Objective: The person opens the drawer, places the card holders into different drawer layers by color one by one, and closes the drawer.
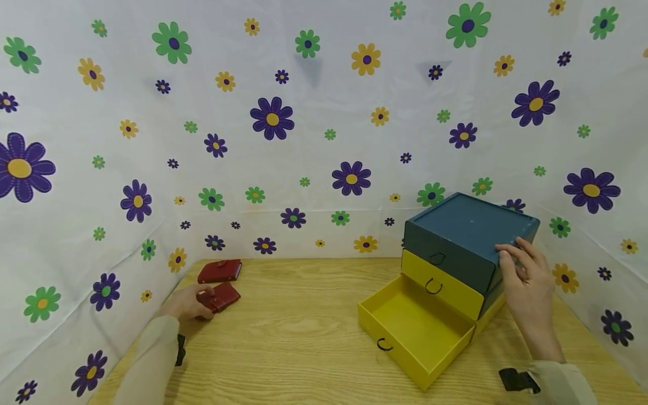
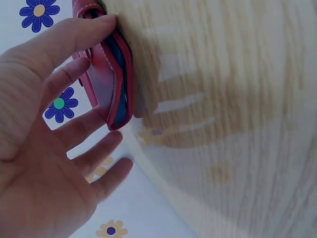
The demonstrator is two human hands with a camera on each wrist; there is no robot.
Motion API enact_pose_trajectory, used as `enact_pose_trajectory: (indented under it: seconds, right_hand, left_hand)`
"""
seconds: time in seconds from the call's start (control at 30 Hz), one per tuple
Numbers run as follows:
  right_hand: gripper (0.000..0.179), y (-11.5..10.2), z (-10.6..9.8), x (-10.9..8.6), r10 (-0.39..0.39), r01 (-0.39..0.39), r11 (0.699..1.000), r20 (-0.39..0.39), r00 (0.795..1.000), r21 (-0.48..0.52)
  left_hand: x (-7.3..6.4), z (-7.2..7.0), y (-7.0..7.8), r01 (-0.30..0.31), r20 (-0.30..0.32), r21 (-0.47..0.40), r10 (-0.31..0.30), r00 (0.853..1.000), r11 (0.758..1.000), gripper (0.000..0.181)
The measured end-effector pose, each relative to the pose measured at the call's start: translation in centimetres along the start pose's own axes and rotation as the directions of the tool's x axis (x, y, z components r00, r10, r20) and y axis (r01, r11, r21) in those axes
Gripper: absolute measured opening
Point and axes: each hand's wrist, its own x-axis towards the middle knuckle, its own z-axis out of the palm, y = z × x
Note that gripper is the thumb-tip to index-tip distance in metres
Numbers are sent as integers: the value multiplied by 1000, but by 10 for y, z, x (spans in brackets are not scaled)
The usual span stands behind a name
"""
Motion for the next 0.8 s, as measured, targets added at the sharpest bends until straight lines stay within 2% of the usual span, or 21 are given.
enact_pose_trajectory:
  seconds: [0.17, 0.37, 0.63, 0.8]
  right_hand:
    - [36, 0, 0, 0, -1, 1, 1000, 18, 1000, -1]
    - [33, 1, 0, 2, -33, 33, 999, -14, 999, -2]
    - [34, -1, 1, 0, -13, 13, 1000, 7, 1000, -2]
    - [34, -1, 0, 0, -26, 26, 1000, -7, 1000, 5]
  left_hand:
    - [-2, -1, -3, -23, -5, 8, 24, 1000, 1000, 66]
    - [-2, 2, 1, -49, -18, 13, 49, 999, 999, 67]
    - [-12, 9, 13, -54, -65, 67, 59, 996, 996, 71]
    - [-10, 9, 21, -44, -86, 65, 50, 995, 997, 75]
